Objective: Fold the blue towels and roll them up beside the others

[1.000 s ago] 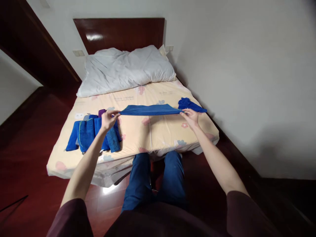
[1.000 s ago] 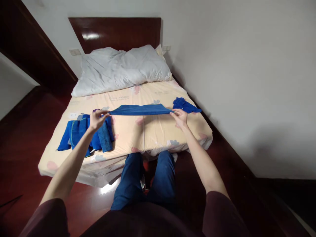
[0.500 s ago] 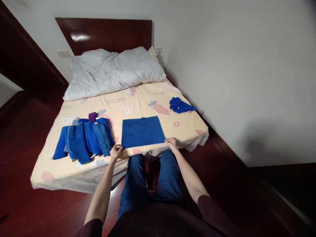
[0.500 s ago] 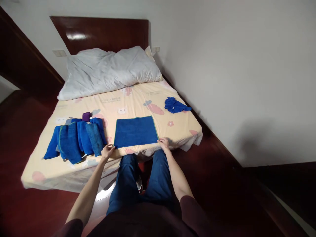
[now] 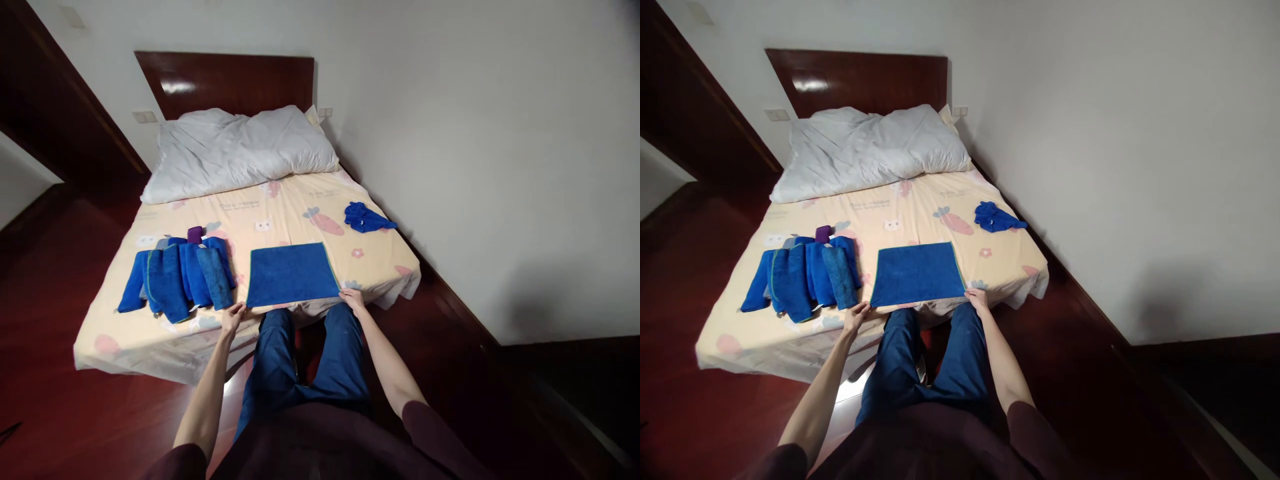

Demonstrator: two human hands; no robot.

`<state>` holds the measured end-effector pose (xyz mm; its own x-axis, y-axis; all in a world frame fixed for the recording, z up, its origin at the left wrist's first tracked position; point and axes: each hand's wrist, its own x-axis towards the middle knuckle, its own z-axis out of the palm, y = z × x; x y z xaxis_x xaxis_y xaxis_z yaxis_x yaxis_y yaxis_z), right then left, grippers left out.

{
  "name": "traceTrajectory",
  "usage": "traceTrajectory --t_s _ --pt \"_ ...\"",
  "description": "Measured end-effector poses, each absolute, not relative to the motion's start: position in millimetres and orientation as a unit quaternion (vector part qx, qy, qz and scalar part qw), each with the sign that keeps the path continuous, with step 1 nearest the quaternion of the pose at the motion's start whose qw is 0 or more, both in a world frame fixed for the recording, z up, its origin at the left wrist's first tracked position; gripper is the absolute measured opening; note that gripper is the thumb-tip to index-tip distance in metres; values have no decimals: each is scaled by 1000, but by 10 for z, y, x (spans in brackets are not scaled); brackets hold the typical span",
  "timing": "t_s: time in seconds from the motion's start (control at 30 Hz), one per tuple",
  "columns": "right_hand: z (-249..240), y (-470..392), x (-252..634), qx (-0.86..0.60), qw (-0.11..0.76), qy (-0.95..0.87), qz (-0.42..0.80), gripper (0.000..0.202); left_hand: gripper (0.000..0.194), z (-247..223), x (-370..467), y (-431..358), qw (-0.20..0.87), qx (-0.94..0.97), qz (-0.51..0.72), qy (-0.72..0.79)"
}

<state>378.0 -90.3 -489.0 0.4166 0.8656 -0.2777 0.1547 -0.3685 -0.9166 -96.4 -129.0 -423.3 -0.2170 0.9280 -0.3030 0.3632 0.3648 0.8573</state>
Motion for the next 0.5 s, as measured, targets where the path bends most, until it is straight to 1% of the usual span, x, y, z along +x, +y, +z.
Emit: traceTrajectory --t_s 0.1,0.17,0.27,0.33,0.43,0.5 --pt "-4828 -952 3793 -717 428 -362 414 23 43 -4245 -1018 -1338 424 440 379 695" --pt "-4775 -977 3790 -713 423 -369 419 21 43 -4248 -1038 -1330 436 446 377 684" --pt "-4693 -1000 3767 -703 423 -385 423 22 55 -4254 -1022 -1263 449 450 370 677" --pt "-4652 -1007 3740 -695 426 -398 421 26 58 -4271 -990 -1198 444 451 365 683" --pt "-4639 -1006 3698 -687 433 -417 408 32 47 -4313 -935 -1111 415 446 354 710" --pt "-4663 -1002 3681 -689 436 -427 391 31 37 -4342 -903 -1072 396 441 345 728"
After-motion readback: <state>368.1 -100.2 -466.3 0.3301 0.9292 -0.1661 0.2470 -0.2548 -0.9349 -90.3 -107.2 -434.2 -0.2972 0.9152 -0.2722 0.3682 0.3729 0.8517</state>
